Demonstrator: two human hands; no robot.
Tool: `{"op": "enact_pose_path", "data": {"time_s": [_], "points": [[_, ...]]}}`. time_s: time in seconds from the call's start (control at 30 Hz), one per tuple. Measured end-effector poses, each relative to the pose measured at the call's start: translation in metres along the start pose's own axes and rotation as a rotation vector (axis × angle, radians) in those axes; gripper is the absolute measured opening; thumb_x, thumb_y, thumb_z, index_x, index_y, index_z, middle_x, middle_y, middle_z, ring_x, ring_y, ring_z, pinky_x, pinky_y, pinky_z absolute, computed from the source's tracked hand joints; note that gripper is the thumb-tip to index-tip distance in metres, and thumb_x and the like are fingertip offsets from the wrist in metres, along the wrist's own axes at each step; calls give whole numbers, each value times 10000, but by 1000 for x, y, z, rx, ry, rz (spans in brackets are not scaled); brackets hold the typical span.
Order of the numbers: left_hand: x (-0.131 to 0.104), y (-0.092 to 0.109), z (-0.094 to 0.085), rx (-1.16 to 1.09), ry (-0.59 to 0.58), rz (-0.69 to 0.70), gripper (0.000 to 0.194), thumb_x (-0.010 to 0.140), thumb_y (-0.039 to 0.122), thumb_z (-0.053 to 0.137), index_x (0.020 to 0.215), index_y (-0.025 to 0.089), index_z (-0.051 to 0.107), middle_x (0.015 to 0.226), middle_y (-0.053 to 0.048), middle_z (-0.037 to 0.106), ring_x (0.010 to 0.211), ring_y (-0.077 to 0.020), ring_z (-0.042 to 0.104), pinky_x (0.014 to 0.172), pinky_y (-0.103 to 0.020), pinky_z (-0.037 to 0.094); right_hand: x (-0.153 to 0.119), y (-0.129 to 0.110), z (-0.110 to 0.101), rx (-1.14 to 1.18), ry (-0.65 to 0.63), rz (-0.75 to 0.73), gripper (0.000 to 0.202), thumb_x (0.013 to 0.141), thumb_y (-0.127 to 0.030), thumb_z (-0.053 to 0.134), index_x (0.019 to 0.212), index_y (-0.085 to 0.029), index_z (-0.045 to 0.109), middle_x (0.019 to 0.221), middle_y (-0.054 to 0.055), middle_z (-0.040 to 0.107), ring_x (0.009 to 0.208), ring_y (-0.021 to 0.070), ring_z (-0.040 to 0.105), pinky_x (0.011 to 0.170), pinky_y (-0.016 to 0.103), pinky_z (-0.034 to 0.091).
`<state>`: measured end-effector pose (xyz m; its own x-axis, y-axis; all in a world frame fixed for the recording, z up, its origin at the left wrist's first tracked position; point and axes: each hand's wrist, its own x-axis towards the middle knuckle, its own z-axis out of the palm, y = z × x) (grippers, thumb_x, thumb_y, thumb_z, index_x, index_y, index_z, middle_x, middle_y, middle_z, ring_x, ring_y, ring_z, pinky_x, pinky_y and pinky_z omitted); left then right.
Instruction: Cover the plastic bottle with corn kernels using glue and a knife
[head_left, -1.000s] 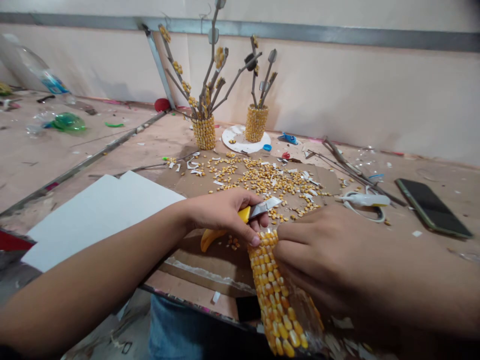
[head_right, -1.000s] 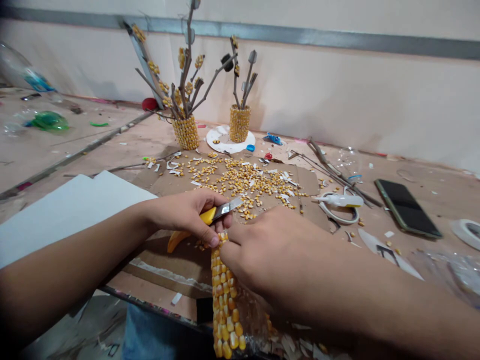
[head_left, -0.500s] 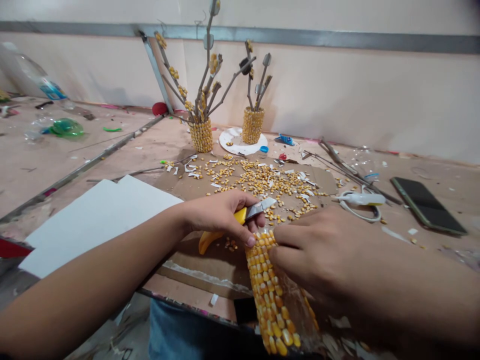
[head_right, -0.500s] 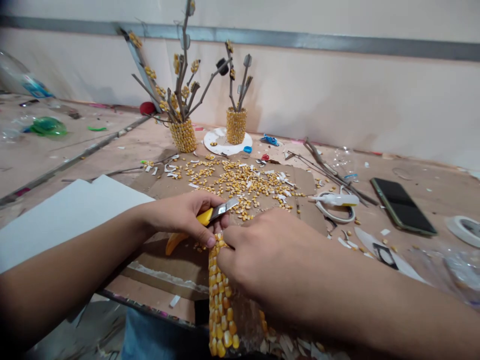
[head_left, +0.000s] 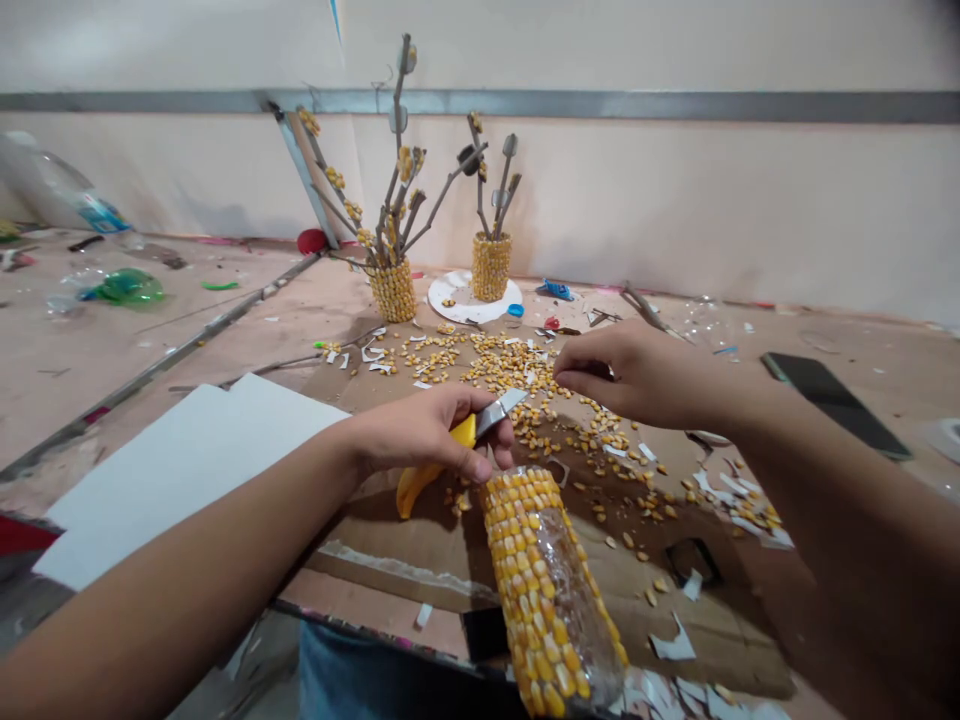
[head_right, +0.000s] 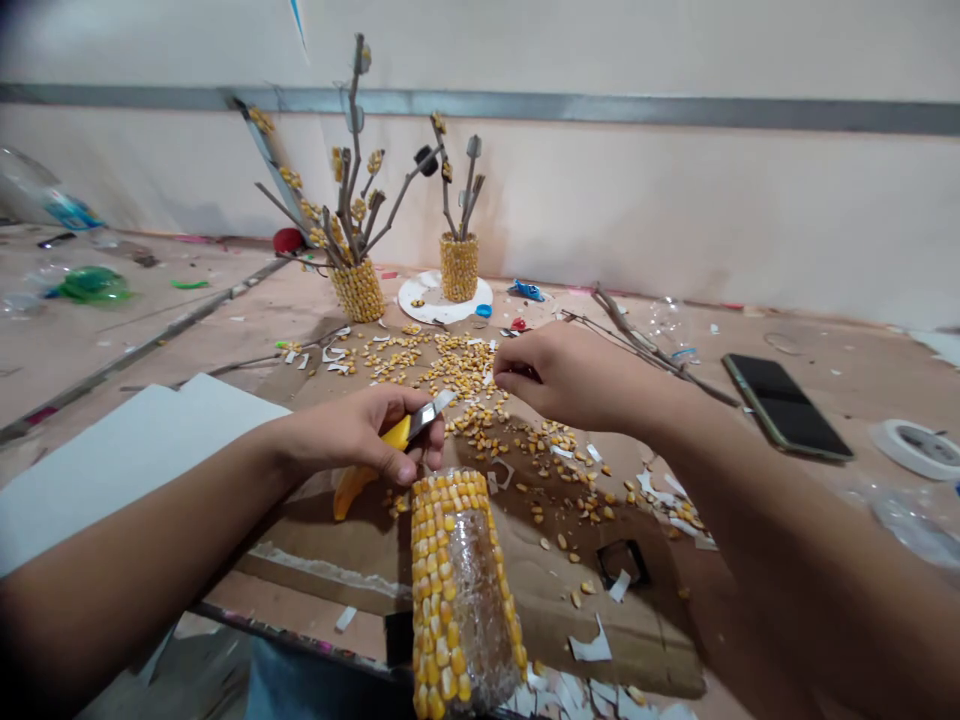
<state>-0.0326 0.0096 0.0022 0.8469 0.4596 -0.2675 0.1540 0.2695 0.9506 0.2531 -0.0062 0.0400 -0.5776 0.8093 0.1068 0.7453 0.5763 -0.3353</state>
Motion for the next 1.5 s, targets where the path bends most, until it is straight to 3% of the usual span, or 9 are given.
{"op": "enact_pose_path", "data": {"time_s": [0.2, 0.3, 0.4, 0.5, 0.73, 0.97, 1.2, 1.37, 1.5], "points": [[-3, 4, 1, 25, -36, -6, 438, 628, 121, 963, 983, 156, 708, 934, -19, 746, 764, -120, 682, 674, -222, 584, 6, 9, 8, -44, -98, 40, 272, 1025, -340, 526, 899, -202, 723, 762, 25, 708, 666, 158, 570, 645, 312, 383], [-4, 6, 3, 72, -37, 12, 359, 694, 147, 933, 983, 155, 720, 936, -24, 740, 808, -126, 685, 714, -226, 580, 9, 3, 11, -93, -122, 46, 262, 1016, -325, 549, 897, -200, 746, 791, 38, 729, 685, 160, 573, 645, 310, 370], [-5, 9, 5, 77, 77, 43, 241, 786, 203, 873, 962, 150, 716, 912, -31, 723, 814, -127, 679, 673, -204, 529, 12, -2, 19, -129, -151, 53, 252, 1010, -317, 566, 891, -204, 757, 769, 37, 725, 665, 157, 565, 626, 308, 348], [-5, 13, 3, 41, 249, 79, 230, 804, 242, 853, 958, 150, 709, 824, -3, 682, 643, -89, 594, 563, -191, 444, 15, -5, 30, -89, -195, 70, 234, 1011, -275, 562, 898, -207, 756, 817, 42, 746, 694, 165, 591, 638, 308, 372], [-7, 21, -12, -143, 449, 177, 260, 720, 189, 882, 907, 127, 711, 766, -5, 704, 545, -65, 550, 517, -182, 435, 20, -12, 65, 30, -48, -33, 263, 987, -138, 584, 1149, -198, 784, 1120, 108, 743, 956, 217, 669, 854, 347, 508], [-4, 23, -13, -259, 542, 156, 226, 764, 208, 895, 851, 111, 711, 634, 12, 651, 478, -52, 530, 468, -139, 427, 22, -22, 79, 41, -23, -211, 393, 966, -40, 546, 1241, -190, 783, 1177, 141, 700, 1060, 257, 636, 929, 401, 519], [-4, 27, -12, -344, 619, 142, 181, 854, 265, 810, 866, 106, 724, 698, 14, 615, 457, -39, 507, 410, -127, 421, 23, -28, 85, -110, -8, -173, 431, 1119, -290, 449, 1506, -233, 630, 1459, 178, 621, 1281, 362, 530, 1072, 568, 416], [-5, 28, -11, -397, 626, 138, 150, 871, 246, 750, 852, 101, 720, 776, -6, 615, 488, -38, 512, 395, -125, 415, 21, -28, 85, -143, -26, -137, 402, 1121, -323, 469, 1461, -305, 682, 1530, 144, 594, 1332, 373, 491, 1090, 568, 334], [-2, 24, -8, -392, 653, 82, 124, 859, 226, 747, 852, 103, 728, 836, -26, 621, 523, -42, 520, 375, -113, 382, 23, -25, 86, -161, 21, -114, 350, 1054, -218, 562, 1317, -294, 779, 1408, 132, 664, 1264, 348, 523, 1039, 502, 320]]}}
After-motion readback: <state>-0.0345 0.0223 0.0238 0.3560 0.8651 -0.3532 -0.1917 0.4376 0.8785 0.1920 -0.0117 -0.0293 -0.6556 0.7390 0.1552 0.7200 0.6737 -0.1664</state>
